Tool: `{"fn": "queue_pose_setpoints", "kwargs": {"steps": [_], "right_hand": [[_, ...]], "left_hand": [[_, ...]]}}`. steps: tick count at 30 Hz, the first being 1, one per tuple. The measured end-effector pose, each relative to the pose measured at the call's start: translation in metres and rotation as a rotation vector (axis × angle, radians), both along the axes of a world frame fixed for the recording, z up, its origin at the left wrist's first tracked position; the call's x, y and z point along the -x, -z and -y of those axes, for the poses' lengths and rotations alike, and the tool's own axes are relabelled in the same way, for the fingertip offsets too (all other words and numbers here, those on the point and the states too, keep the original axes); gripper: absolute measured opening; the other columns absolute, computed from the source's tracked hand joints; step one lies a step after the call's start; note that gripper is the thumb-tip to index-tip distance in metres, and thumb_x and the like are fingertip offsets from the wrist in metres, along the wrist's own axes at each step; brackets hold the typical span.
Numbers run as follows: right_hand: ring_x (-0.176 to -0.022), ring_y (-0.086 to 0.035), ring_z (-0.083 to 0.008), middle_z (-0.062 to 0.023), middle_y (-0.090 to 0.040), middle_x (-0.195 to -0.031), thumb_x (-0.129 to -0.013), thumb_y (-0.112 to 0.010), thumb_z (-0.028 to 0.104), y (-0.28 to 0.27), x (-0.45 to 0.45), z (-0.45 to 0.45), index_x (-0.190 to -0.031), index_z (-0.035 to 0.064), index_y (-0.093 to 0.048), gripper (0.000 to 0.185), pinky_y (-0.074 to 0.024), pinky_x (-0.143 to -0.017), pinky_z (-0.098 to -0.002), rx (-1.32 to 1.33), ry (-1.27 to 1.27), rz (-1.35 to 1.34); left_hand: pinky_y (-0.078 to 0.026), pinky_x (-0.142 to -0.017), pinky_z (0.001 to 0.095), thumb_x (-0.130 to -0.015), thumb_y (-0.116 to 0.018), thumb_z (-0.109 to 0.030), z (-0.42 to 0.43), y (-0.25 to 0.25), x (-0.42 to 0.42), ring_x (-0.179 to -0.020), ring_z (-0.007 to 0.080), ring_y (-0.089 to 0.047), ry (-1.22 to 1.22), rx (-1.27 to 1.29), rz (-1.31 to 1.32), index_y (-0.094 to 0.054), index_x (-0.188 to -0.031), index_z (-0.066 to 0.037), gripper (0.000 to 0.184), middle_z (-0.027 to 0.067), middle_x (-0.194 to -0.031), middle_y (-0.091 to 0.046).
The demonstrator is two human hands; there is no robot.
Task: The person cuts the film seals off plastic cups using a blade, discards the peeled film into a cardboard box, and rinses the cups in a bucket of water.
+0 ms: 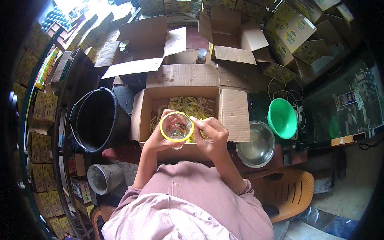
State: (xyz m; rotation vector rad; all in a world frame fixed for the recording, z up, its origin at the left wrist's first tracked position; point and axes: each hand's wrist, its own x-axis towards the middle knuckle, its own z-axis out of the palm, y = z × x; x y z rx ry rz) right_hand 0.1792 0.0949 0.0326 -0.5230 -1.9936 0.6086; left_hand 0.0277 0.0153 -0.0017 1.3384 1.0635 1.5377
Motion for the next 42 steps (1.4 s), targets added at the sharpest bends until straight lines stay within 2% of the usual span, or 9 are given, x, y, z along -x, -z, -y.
{"fn": "queue_pose_setpoints", "kwargs": {"steps": [7, 10, 14, 20, 23, 26, 42], "right_hand": [[-0.054, -0.055, -0.0154, -0.0056, -0.056, -0.065, -0.062, -0.065, -0.006, 0.002, 0.005, 0.002, -0.090, 0.0053, -0.066, 0.029, -0.0436, -0.049, -0.0260, 0.023, 0.033, -0.062], [-0.053, -0.054, -0.0146, -0.0053, -0.055, -0.064, -0.062, -0.065, -0.006, 0.003, 0.007, 0.004, -0.090, 0.0049, -0.066, 0.030, -0.0434, -0.049, -0.0254, 0.025, 0.093, -0.105], [-0.053, -0.053, -0.0139, -0.0052, -0.054, -0.064, -0.062, -0.065, -0.007, 0.004, 0.006, 0.005, -0.091, 0.0045, -0.066, 0.031, -0.0429, -0.048, -0.0257, 0.025, 0.129, -0.125], [-0.052, -0.053, -0.0144, -0.0046, -0.054, -0.062, -0.063, -0.065, -0.006, 0.002, 0.009, 0.003, -0.090, 0.0048, -0.066, 0.029, -0.0425, -0.049, -0.0265, -0.082, 0.134, -0.080], [-0.052, -0.052, -0.0146, -0.0048, -0.054, -0.062, -0.064, -0.066, -0.005, 0.006, 0.010, 0.005, -0.090, 0.0047, -0.066, 0.027, -0.0426, -0.049, -0.0266, -0.051, 0.139, -0.105], [-0.052, -0.052, -0.0146, -0.0049, -0.054, -0.063, -0.065, -0.067, -0.005, 0.010, 0.011, 0.007, -0.090, 0.0044, -0.066, 0.027, -0.0425, -0.048, -0.0266, -0.049, 0.149, -0.115], [-0.052, -0.053, -0.0148, -0.0058, -0.054, -0.064, -0.063, -0.065, -0.007, 0.006, 0.009, 0.000, -0.092, 0.0040, -0.066, 0.032, -0.0425, -0.048, -0.0262, -0.022, 0.096, -0.090]], "left_hand": [[-0.045, -0.082, 0.0305, -0.058, -0.077, -0.004, 0.002, 0.000, 0.000, -0.094, 0.0161, -0.052, -0.049, 0.024, 0.022, -0.028, -0.118, -0.006, 0.078, 0.0085, -0.102, -0.052], [-0.044, -0.084, 0.0315, -0.058, -0.077, -0.005, -0.006, 0.005, -0.004, -0.095, 0.0183, -0.053, -0.127, -0.120, -0.030, -0.032, -0.119, -0.004, 0.077, 0.0094, -0.105, -0.052], [-0.042, -0.089, 0.0312, -0.060, -0.076, -0.009, -0.003, 0.000, -0.006, -0.103, 0.0195, -0.052, -0.244, -0.006, -0.177, -0.040, -0.118, -0.001, 0.069, 0.0106, -0.110, -0.052], [-0.041, -0.089, 0.0313, -0.062, -0.071, -0.005, -0.007, 0.004, -0.015, -0.102, 0.0195, -0.051, -0.286, -0.037, -0.130, -0.039, -0.118, -0.001, 0.065, 0.0105, -0.111, -0.049], [-0.041, -0.089, 0.0311, -0.062, -0.070, -0.004, -0.009, 0.015, -0.014, -0.102, 0.0190, -0.051, -0.332, -0.086, -0.116, -0.037, -0.118, -0.001, 0.065, 0.0101, -0.111, -0.048], [-0.041, -0.089, 0.0311, -0.063, -0.070, -0.003, -0.008, 0.010, -0.013, -0.102, 0.0186, -0.050, -0.314, -0.044, -0.053, -0.037, -0.118, -0.002, 0.065, 0.0102, -0.110, -0.048], [-0.040, -0.090, 0.0320, -0.060, -0.074, -0.006, -0.003, -0.001, -0.007, -0.104, 0.0192, -0.049, -0.146, -0.029, -0.133, -0.042, -0.114, -0.003, 0.063, 0.0089, -0.109, -0.048]]}}
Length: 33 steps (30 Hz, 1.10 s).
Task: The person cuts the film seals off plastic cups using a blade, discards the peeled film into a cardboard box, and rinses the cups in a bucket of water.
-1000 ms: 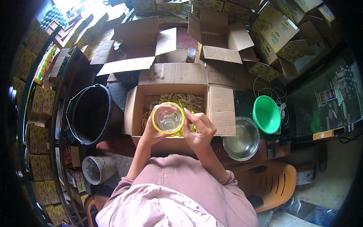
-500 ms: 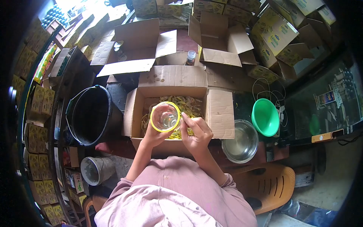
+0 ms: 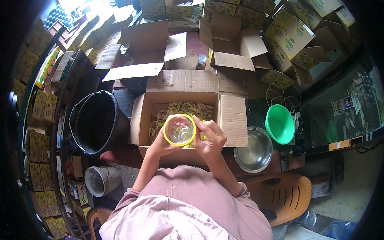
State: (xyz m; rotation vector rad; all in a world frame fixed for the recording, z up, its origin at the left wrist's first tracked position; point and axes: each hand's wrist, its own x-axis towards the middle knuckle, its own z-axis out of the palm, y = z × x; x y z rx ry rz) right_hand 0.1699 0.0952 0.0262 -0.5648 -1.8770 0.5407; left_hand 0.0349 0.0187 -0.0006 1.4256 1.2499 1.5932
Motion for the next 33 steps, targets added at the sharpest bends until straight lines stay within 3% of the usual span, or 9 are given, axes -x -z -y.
{"fn": "queue_pose_setpoints", "kwargs": {"steps": [11, 17, 24, 28, 31, 33], "right_hand": [[-0.053, -0.054, -0.0144, -0.0059, -0.056, -0.064, -0.064, -0.067, -0.006, -0.001, 0.001, 0.011, -0.088, 0.0027, -0.066, 0.025, -0.0441, -0.050, -0.0250, 0.032, 0.030, -0.050], [-0.054, -0.055, -0.0157, -0.0058, -0.056, -0.065, -0.062, -0.067, -0.007, -0.001, 0.000, 0.010, -0.088, 0.0034, -0.066, 0.028, -0.0442, -0.050, -0.0262, -0.033, 0.013, -0.027], [-0.055, -0.055, -0.0154, -0.0062, -0.056, -0.065, -0.061, -0.066, -0.008, 0.000, -0.002, 0.003, -0.089, 0.0031, -0.066, 0.030, -0.0439, -0.050, -0.0255, -0.005, -0.038, -0.019], [-0.054, -0.055, -0.0149, -0.0062, -0.056, -0.064, -0.063, -0.066, -0.007, -0.004, -0.001, 0.006, -0.089, 0.0029, -0.066, 0.027, -0.0440, -0.050, -0.0250, 0.043, 0.006, -0.050], [-0.054, -0.055, -0.0151, -0.0061, -0.056, -0.064, -0.064, -0.066, -0.006, -0.004, -0.001, 0.010, -0.088, 0.0028, -0.066, 0.025, -0.0442, -0.050, -0.0251, 0.052, 0.031, -0.051], [-0.053, -0.055, -0.0153, -0.0061, -0.056, -0.063, -0.064, -0.066, -0.005, -0.003, -0.001, 0.013, -0.087, 0.0028, -0.066, 0.024, -0.0445, -0.050, -0.0254, 0.044, 0.033, -0.048]], "left_hand": [[-0.037, -0.092, 0.0316, -0.060, -0.076, -0.006, 0.000, 0.005, 0.001, -0.106, 0.0160, -0.046, 0.010, 0.017, 0.191, -0.040, -0.117, -0.005, 0.067, 0.0053, -0.112, -0.047], [-0.041, -0.088, 0.0293, -0.061, -0.074, -0.007, 0.003, 0.001, 0.002, -0.100, 0.0161, -0.050, 0.044, -0.010, 0.176, -0.045, -0.112, -0.002, 0.059, 0.0076, -0.107, -0.049], [-0.040, -0.088, 0.0300, -0.056, -0.076, -0.009, 0.002, -0.001, 0.006, -0.099, 0.0167, -0.050, 0.158, -0.007, 0.056, -0.043, -0.114, -0.003, 0.066, 0.0076, -0.106, -0.049], [-0.041, -0.086, 0.0295, -0.057, -0.077, -0.006, 0.001, 0.000, -0.002, -0.098, 0.0146, -0.050, 0.069, 0.000, 0.262, -0.031, -0.118, -0.006, 0.076, 0.0046, -0.104, -0.047], [-0.042, -0.085, 0.0298, -0.058, -0.078, -0.006, -0.002, 0.007, -0.004, -0.098, 0.0139, -0.050, 0.019, -0.034, 0.435, -0.031, -0.112, -0.007, 0.072, 0.0042, -0.103, -0.047], [-0.043, -0.084, 0.0300, -0.059, -0.079, -0.008, -0.003, 0.007, -0.003, -0.099, 0.0138, -0.049, 0.010, -0.044, 0.412, -0.033, -0.106, -0.009, 0.066, 0.0054, -0.103, -0.047]]}}
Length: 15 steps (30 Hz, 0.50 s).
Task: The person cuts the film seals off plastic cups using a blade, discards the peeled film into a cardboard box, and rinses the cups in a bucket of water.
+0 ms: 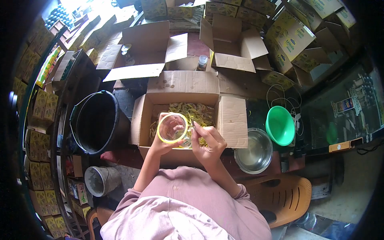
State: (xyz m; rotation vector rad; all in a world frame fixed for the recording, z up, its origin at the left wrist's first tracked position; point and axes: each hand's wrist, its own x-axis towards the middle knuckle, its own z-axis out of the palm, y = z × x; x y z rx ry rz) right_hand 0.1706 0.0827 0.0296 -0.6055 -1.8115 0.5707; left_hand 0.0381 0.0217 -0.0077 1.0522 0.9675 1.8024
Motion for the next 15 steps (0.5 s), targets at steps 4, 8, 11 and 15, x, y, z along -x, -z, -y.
{"fn": "queue_pose_setpoints", "kwargs": {"steps": [4, 8, 11, 15], "right_hand": [[-0.054, -0.056, -0.0156, -0.0063, -0.056, -0.064, -0.064, -0.066, -0.005, 0.0034, 0.0012, 0.0037, -0.087, 0.0028, -0.066, 0.024, -0.0449, -0.051, -0.0261, -0.019, -0.004, 0.007], [-0.054, -0.056, -0.0157, -0.0065, -0.056, -0.064, -0.064, -0.066, -0.005, 0.0052, 0.0013, 0.0044, -0.087, 0.0027, -0.066, 0.025, -0.0451, -0.051, -0.0264, -0.027, 0.007, 0.031], [-0.054, -0.056, -0.0159, -0.0064, -0.056, -0.064, -0.064, -0.066, -0.005, 0.0050, 0.0014, 0.0031, -0.088, 0.0028, -0.066, 0.025, -0.0450, -0.051, -0.0266, -0.055, 0.005, 0.028], [-0.054, -0.055, -0.0153, -0.0065, -0.056, -0.064, -0.063, -0.066, -0.006, 0.0032, 0.0018, 0.0021, -0.088, 0.0022, -0.066, 0.026, -0.0446, -0.051, -0.0258, -0.075, 0.016, 0.045]], "left_hand": [[-0.043, -0.083, 0.0300, -0.061, -0.078, -0.008, -0.0015, 0.0044, 0.0006, -0.101, 0.0146, -0.049, -0.028, -0.024, -0.082, -0.034, -0.105, -0.009, 0.063, 0.0063, -0.103, -0.048], [-0.042, -0.082, 0.0298, -0.062, -0.077, -0.008, -0.0026, 0.0060, 0.0013, -0.102, 0.0155, -0.049, -0.024, -0.029, -0.105, -0.035, -0.105, -0.009, 0.060, 0.0073, -0.103, -0.049], [-0.042, -0.083, 0.0298, -0.062, -0.076, -0.007, -0.0002, 0.0028, 0.0014, -0.102, 0.0157, -0.049, -0.025, 0.014, -0.130, -0.035, -0.105, -0.009, 0.060, 0.0073, -0.104, -0.049], [-0.044, -0.082, 0.0298, -0.060, -0.076, -0.006, 0.0001, 0.0050, 0.0040, -0.101, 0.0155, -0.049, -0.012, 0.010, -0.210, -0.037, -0.109, -0.007, 0.063, 0.0064, -0.104, -0.048]]}}
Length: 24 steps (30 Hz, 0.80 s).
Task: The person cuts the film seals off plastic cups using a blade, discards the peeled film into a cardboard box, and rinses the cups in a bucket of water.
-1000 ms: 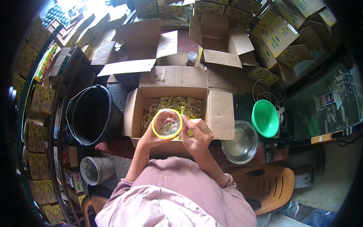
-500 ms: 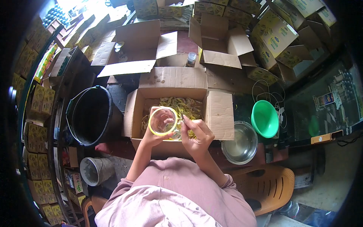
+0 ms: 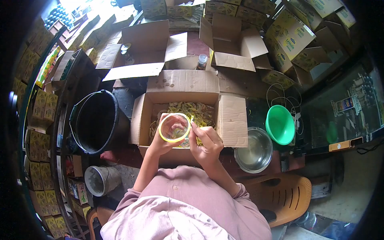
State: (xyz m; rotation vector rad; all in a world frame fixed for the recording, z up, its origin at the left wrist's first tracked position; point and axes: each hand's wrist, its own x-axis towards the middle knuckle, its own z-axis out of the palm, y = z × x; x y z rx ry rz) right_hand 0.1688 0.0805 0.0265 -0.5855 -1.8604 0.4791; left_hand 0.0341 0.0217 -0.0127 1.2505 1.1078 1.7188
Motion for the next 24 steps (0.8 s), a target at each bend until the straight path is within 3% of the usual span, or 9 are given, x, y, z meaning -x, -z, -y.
{"fn": "queue_pose_setpoints", "kwargs": {"steps": [14, 18, 24], "right_hand": [[-0.053, -0.055, -0.0158, -0.0065, -0.055, -0.063, -0.063, -0.065, -0.007, 0.001, 0.001, -0.015, -0.089, 0.0033, -0.066, 0.028, -0.0434, -0.049, -0.0267, 0.069, -0.055, 0.055], [-0.052, -0.055, -0.0136, -0.0061, -0.056, -0.062, -0.065, -0.066, -0.005, -0.002, 0.003, -0.013, -0.089, 0.0027, -0.065, 0.025, -0.0438, -0.048, -0.0254, 0.086, -0.022, -0.014], [-0.052, -0.055, -0.0129, -0.0065, -0.056, -0.062, -0.066, -0.066, -0.005, 0.001, -0.001, -0.003, -0.086, 0.0015, -0.065, 0.022, -0.0435, -0.049, -0.0244, 0.088, 0.003, -0.023]], "left_hand": [[-0.044, -0.085, 0.0297, -0.062, -0.075, -0.008, 0.003, -0.012, 0.002, -0.099, 0.0153, -0.051, 0.074, 0.009, -0.100, -0.044, -0.112, -0.003, 0.059, 0.0063, -0.106, -0.048], [-0.041, -0.088, 0.0310, -0.066, -0.069, -0.005, 0.002, -0.001, 0.003, -0.104, 0.0164, -0.049, 0.098, 0.041, 0.099, -0.041, -0.116, -0.002, 0.058, 0.0088, -0.114, -0.048], [-0.040, -0.090, 0.0328, -0.066, -0.067, -0.002, 0.000, 0.000, -0.001, -0.107, 0.0170, -0.046, 0.049, 0.024, 0.100, -0.038, -0.118, -0.003, 0.059, 0.0086, -0.112, -0.048]]}}
